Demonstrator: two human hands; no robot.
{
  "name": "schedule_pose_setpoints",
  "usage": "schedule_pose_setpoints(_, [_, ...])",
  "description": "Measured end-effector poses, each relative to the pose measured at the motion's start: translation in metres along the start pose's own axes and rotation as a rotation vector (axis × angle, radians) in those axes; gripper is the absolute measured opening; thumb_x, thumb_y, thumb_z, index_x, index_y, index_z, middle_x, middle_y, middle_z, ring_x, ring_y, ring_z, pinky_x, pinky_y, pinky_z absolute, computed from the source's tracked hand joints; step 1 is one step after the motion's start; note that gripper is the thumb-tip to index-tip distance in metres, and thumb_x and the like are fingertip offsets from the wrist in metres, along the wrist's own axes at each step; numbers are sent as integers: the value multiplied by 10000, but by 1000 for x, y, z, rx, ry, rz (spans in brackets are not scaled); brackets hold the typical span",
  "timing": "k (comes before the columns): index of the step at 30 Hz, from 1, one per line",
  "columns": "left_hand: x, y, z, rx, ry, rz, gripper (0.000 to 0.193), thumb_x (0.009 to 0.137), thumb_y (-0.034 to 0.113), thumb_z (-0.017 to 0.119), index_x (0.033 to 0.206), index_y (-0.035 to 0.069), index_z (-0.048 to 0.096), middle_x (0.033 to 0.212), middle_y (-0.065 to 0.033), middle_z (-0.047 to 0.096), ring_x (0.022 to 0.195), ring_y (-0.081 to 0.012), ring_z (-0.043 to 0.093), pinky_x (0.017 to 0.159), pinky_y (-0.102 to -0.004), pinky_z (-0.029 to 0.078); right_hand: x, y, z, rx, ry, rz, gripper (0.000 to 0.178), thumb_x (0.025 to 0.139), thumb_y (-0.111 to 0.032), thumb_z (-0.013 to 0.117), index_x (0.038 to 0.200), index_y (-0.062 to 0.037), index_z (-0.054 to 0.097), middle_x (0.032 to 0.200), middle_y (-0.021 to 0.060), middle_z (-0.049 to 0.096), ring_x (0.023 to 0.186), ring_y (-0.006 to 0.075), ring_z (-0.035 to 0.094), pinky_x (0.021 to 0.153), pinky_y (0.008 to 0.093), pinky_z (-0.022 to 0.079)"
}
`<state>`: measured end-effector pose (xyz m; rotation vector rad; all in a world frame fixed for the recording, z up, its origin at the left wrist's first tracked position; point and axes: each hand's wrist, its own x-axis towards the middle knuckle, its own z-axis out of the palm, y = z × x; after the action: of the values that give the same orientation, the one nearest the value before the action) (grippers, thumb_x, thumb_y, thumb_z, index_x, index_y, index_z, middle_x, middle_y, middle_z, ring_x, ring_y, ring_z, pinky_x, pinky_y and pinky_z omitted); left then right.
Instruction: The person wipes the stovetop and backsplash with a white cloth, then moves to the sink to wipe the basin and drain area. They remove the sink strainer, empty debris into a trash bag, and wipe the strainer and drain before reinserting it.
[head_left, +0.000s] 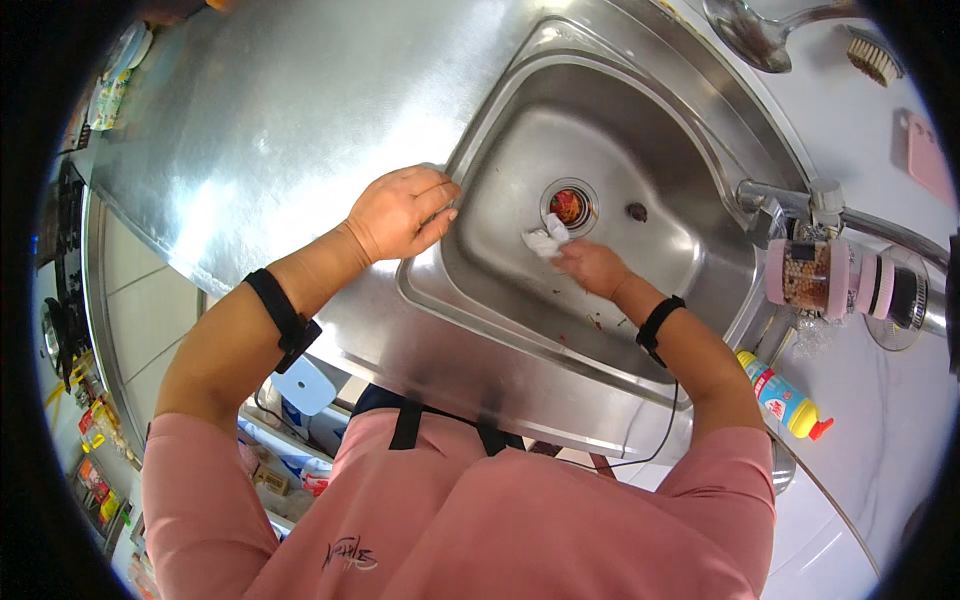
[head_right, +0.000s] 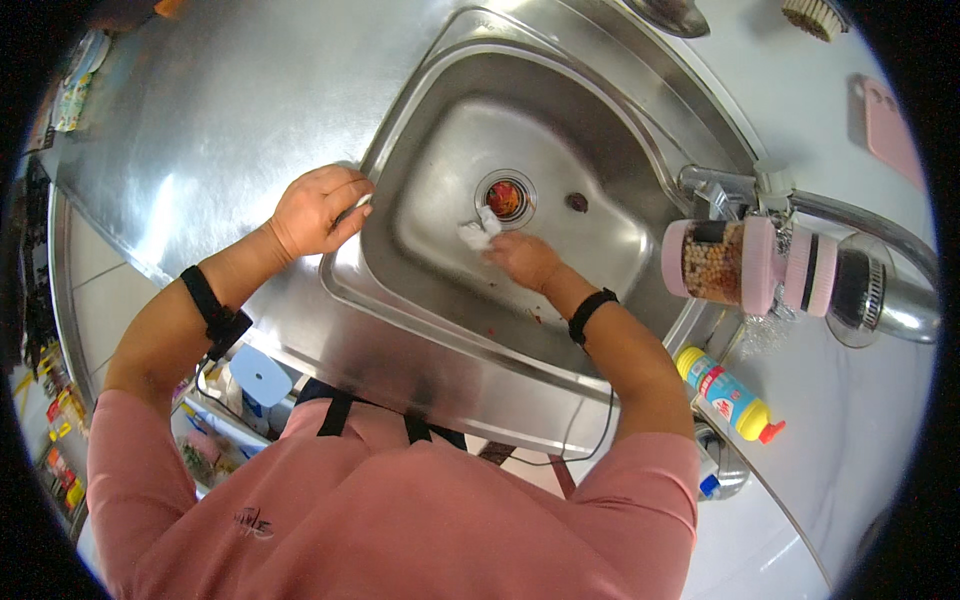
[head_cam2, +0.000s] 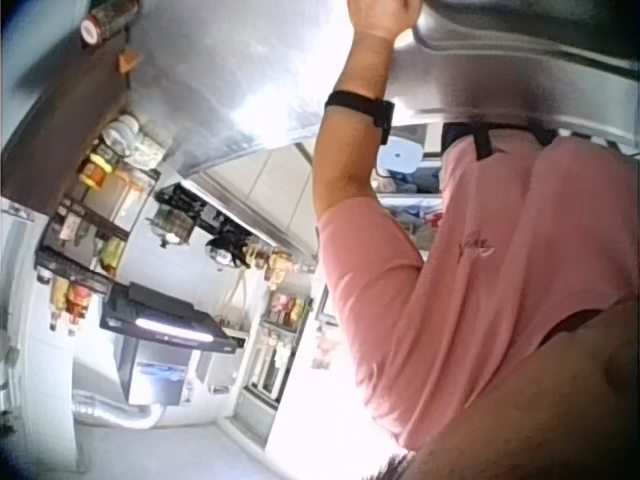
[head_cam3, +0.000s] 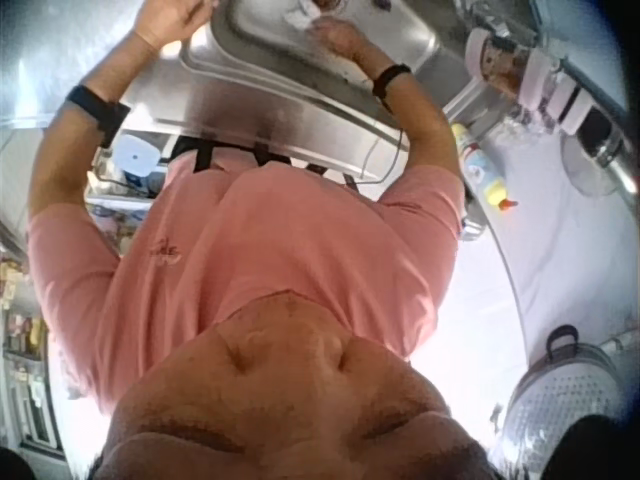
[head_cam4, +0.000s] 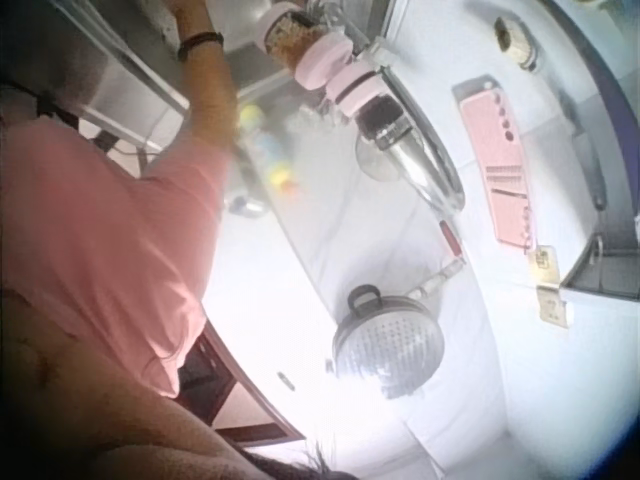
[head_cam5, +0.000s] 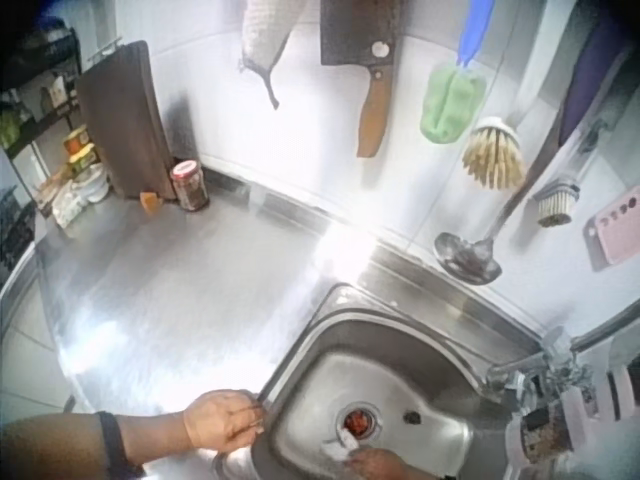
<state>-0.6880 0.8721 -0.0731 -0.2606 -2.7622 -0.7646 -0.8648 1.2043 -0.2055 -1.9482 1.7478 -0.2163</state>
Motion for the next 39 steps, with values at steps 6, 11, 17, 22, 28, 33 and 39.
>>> schedule_pose_setpoints(6, [0, 0, 1, 20, -6, 3, 212, 807, 133, 633, 990, 26, 632, 933, -107, 619, 880, -285, 623, 766, -364, 535, 17, -26, 30, 159, -149, 57, 380, 799, -76, 596, 1174, -123, 636, 1101, 89, 621, 970, 280, 616, 795, 364, 535])
schedule_pose_setpoints(11, [-1, -3, 3, 27, 0, 16, 232, 812, 137, 630, 1015, 24, 631, 929, -116, 623, 859, -293, 625, 750, -372, 535, 25, 16, 5, 75, -30, 306, 278, 810, -91, 627, 1081, -100, 689, 1081, 84, 639, 935, 266, 621, 795, 349, 523])
schedule_pose_setpoints(17, [0, 1, 0, 66, -20, -6, 226, 817, 147, 631, 1006, 24, 627, 936, -119, 622, 861, -291, 625, 747, -376, 537, -41, -64, -56, 996, -16, 354, 306, 787, 5, 605, 1071, -64, 697, 915, 93, 656, 858, 201, 622, 773, 310, 489])
schedule_pose_setpoints(22, [1, 2, 0, 63, -9, 1, 218, 818, 144, 631, 1006, 34, 628, 951, -115, 622, 881, -287, 626, 751, -375, 537, -53, -96, -50, 974, -29, 344, 329, 795, 19, 593, 1095, -78, 688, 924, 132, 661, 862, 262, 630, 777, 342, 491])
schedule_pose_setpoints(28, [0, 1, 2, 76, -14, 13, 224, 813, 131, 626, 1013, 29, 623, 954, -111, 622, 878, -288, 624, 754, -372, 535, -10, -50, 13, 636, -114, 301, 362, 786, 5, 588, 1113, -110, 690, 945, 185, 655, 854, 351, 632, 755, 393, 497])
schedule_pose_setpoints(33, [1, 0, 1, 50, -30, 10, 227, 808, 122, 625, 1015, 30, 625, 957, -110, 622, 886, -288, 622, 756, -372, 533, -9, -8, 9, 422, -299, 115, 313, 759, -41, 609, 1044, -125, 711, 907, 184, 665, 828, 369, 637, 739, 447, 502])
schedule_pose_setpoints(39, [2, 0, 0, 31, -40, -3, 221, 804, 111, 624, 1009, 29, 628, 954, -106, 622, 892, -283, 621, 773, -364, 528, -36, -8, 13, 327, -477, -56, 209, 778, -75, 620, 981, -100, 660, 939, 122, 649, 878, 340, 637, 729, 438, 519])
